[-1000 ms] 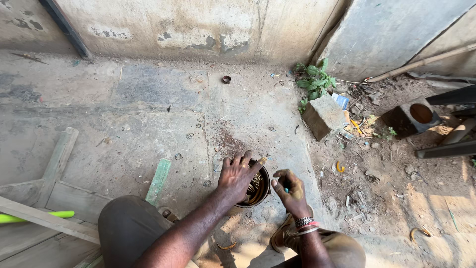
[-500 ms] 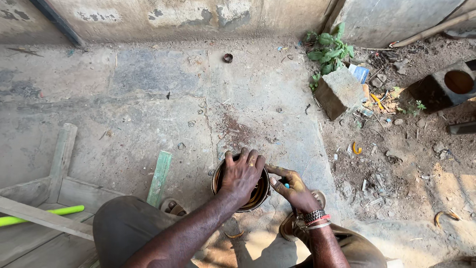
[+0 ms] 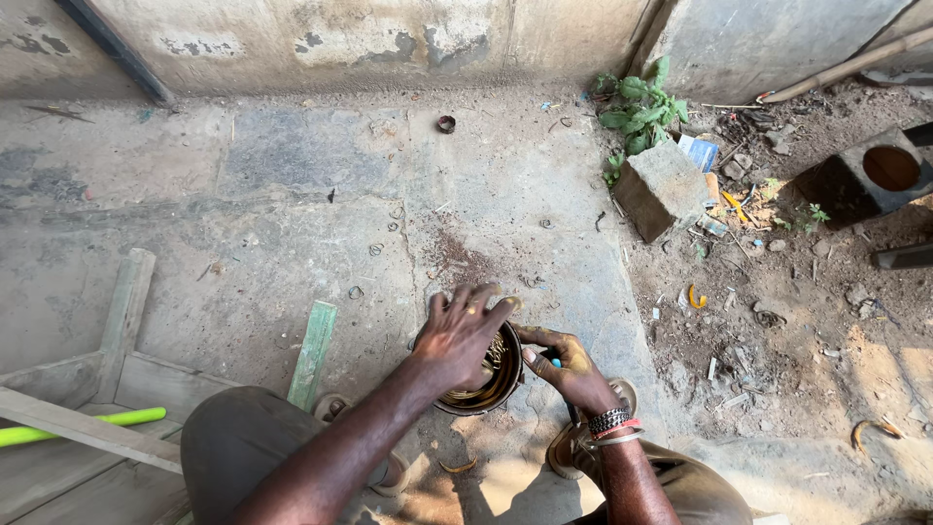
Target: The person sits on the ground and uses pliers to cut thin, light-colored strips from a bundle inside a metal can. The cut pieces fall into the can as the person repeatedly reaches in, selects a strip, and cuts it.
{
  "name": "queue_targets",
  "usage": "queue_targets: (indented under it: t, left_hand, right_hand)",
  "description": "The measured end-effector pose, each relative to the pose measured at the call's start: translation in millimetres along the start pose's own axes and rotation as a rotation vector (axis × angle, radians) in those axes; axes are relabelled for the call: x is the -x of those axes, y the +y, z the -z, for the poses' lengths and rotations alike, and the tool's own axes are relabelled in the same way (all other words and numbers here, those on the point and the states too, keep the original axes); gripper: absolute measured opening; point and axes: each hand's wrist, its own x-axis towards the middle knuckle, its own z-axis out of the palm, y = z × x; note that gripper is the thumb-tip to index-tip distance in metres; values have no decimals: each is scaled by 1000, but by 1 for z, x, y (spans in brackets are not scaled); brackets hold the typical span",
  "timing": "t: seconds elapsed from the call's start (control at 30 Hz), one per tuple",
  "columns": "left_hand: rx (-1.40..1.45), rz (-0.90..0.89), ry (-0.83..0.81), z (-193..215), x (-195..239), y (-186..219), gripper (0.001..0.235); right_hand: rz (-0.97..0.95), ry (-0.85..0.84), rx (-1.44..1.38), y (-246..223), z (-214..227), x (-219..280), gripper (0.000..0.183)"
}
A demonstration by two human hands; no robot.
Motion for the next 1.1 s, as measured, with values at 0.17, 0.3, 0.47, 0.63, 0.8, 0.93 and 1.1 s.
queue_targets:
  t: [0.17,0.3,0.47,0.63,0.8,0.93,1.1]
  left_hand:
    - [-39,313,69,-8,30,12,134]
    - [-123,426,76,-4,37,25,133]
    - [107,486,-131,13,42,25,129]
    - [286,494,-184,2,34,-2,101]
    - [264,253,145,-12,27,-34,109]
    - [268,346,-24,-20,29,-3,114]
    - [-64,353,12,-21,23,27,129]
  right_hand:
    - [15,-2,46,-17,-1,1,46]
    - [19,10,11,-22,-2,3,44]
    - [7,18,38,-20,-3,3,44]
    - [65,28,122,-17,-2,2,44]
    - [16,25,97,-22,-3,3,45]
    - [-10,23,48,-25,-3,3,46]
    - [11,2,66,-25,-2,1,46]
